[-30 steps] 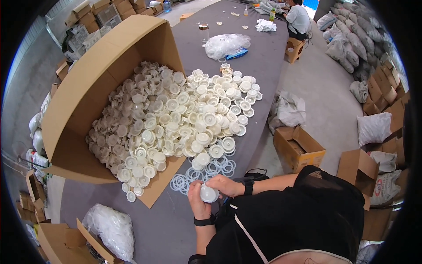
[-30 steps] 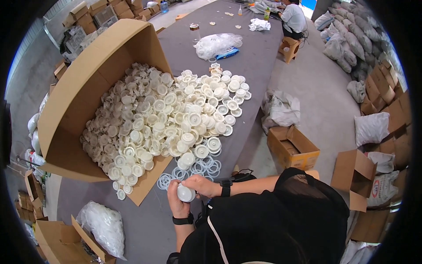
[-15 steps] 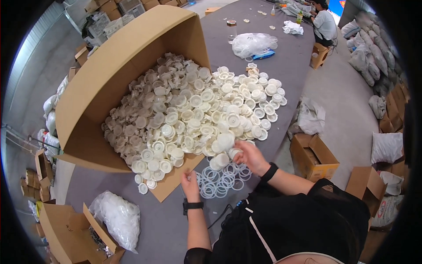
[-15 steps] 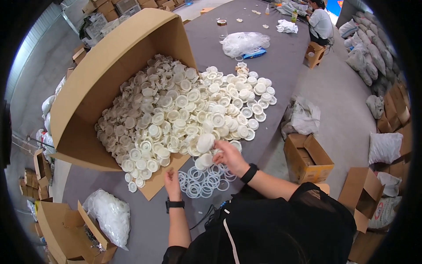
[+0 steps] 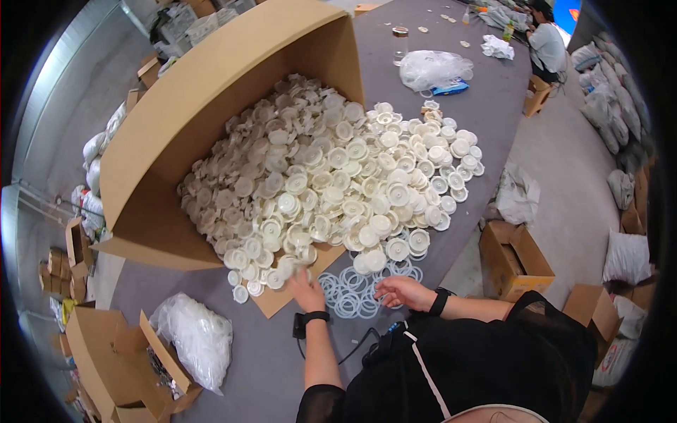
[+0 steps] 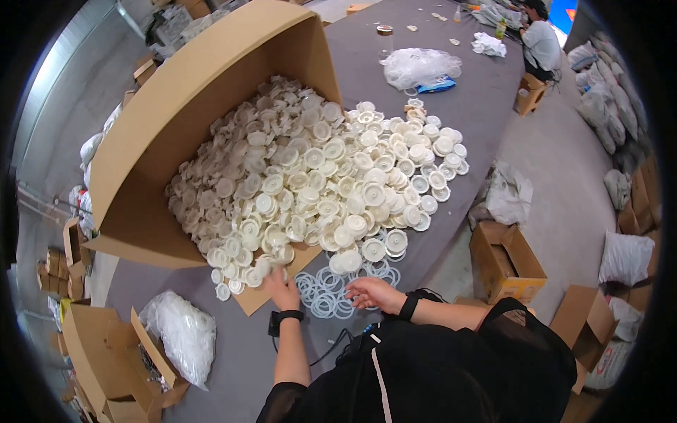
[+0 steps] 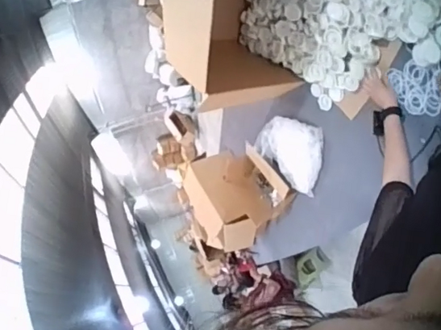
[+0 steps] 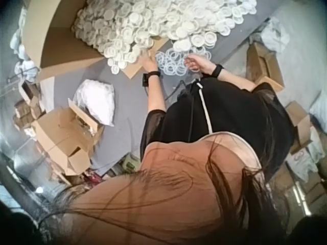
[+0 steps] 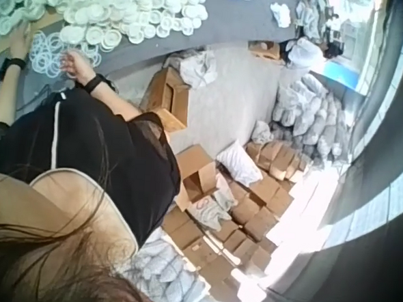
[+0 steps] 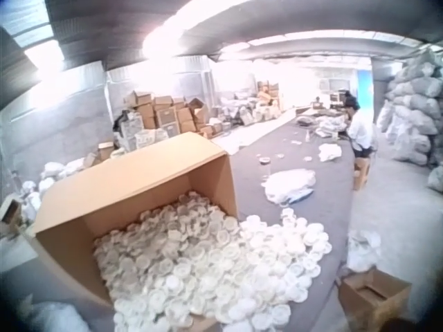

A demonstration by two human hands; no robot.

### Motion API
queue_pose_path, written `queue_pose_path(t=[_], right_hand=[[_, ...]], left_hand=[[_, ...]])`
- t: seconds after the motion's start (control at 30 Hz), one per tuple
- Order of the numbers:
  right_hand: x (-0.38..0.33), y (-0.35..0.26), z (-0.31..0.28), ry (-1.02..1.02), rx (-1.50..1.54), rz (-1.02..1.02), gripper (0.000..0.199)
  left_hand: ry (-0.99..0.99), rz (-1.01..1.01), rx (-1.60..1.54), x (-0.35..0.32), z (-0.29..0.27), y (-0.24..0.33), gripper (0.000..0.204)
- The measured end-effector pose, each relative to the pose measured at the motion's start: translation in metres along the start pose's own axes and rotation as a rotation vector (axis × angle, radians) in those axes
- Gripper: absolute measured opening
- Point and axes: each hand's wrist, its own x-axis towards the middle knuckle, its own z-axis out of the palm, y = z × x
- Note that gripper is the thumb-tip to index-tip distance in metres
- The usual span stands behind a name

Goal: The recorder picks up small white plastic caps and rings from a large box, inspecting or assembling them before placing them back or into a separate container.

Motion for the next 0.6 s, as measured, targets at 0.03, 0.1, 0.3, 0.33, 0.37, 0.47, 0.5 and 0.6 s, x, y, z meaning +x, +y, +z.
queue_pose_path(t=[0.03,0.1,0.3,0.33,0.37,0.47,0.5,0.6], right_hand=[[0.003,0.002,0.004,-0.019,-0.030,0.030,0.029],[0.009,0.005,0.009,-0.042,-0.062,0.062,0.029],[0.012,0.025,0.025,0.023,-0.288,0.012,0.044],[0.013,0.027,0.026,0.028,-0.290,0.014,0.044],[0.013,0.029,0.028,0.030,-0.259,-0.021,0.042],[0.021,0.038,0.024,0.031,-0.241,-0.050,0.035],[0.023,0.036,0.022,0.040,-0.238,-0.052,0.031],[0.015,0.030,0.017,0.145,-0.210,-0.092,0.024]], left_hand=[[-0.036,-0.082,-0.163,-0.011,0.009,-0.006,0.042],[0.011,-0.163,-0.373,-0.033,0.018,-0.007,0.035],[0.073,-0.580,-1.153,-0.067,-0.009,0.033,0.024],[0.026,-0.666,-1.386,-0.069,-0.019,0.043,0.023],[-0.149,-0.689,-1.387,-0.072,-0.026,0.049,0.019],[-0.394,-0.516,-1.242,-0.083,-0.015,0.058,0.018],[-0.433,-0.471,-1.258,-0.078,-0.024,0.068,0.018],[-0.302,-0.539,-1.098,-0.055,-0.005,0.025,0.019]])
